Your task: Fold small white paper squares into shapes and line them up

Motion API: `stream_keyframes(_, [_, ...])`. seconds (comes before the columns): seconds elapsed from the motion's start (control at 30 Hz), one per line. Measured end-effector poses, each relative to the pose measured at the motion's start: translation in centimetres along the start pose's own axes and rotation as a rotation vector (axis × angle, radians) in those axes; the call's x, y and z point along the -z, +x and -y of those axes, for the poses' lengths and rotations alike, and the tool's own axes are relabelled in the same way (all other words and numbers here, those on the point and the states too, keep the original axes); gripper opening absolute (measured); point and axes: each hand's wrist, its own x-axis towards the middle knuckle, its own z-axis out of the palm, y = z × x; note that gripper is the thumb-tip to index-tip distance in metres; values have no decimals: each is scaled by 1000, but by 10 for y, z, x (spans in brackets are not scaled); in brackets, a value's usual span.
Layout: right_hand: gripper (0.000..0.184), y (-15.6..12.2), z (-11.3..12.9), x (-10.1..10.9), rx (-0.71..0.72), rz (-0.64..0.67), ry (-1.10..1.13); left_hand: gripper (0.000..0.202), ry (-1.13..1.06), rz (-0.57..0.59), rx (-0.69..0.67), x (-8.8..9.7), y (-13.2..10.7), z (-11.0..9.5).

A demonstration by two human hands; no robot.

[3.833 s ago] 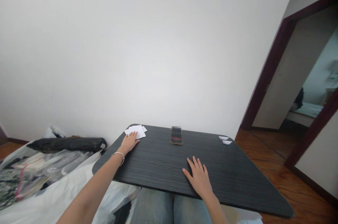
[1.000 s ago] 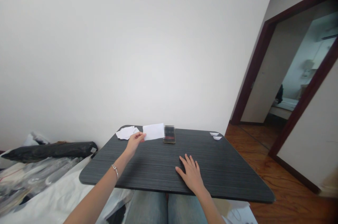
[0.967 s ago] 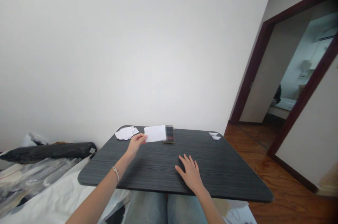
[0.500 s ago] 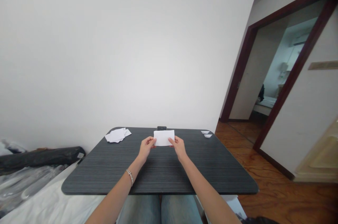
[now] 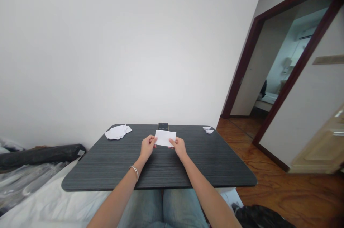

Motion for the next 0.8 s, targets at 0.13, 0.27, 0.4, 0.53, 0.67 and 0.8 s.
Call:
stream_keyframes(0.13, [38, -3, 1, 1, -2, 3, -36, 43, -5, 35, 25, -2, 0, 1])
stream_keyframes(0.27, [36, -9, 5, -1, 1, 68, -53, 40, -32, 65, 29, -3, 1, -1])
stream_keyframes(0.4, [35, -12, 7, -4, 3, 130, -72, 36, -76, 67, 32, -1, 0, -5])
stream_keyframes(0.53, [34, -11, 6, -4, 14, 129, -89, 35, -103, 43, 21, 0, -1, -7])
stream_keyframes(0.67, [33, -10, 5, -3, 37, 102, -92, 35, -108, 8, -6, 1, -1, -9])
stream_keyframes(0.8, [31, -8, 4, -1, 60, -2, -93, 36, -109, 7, -3, 1, -1, -10])
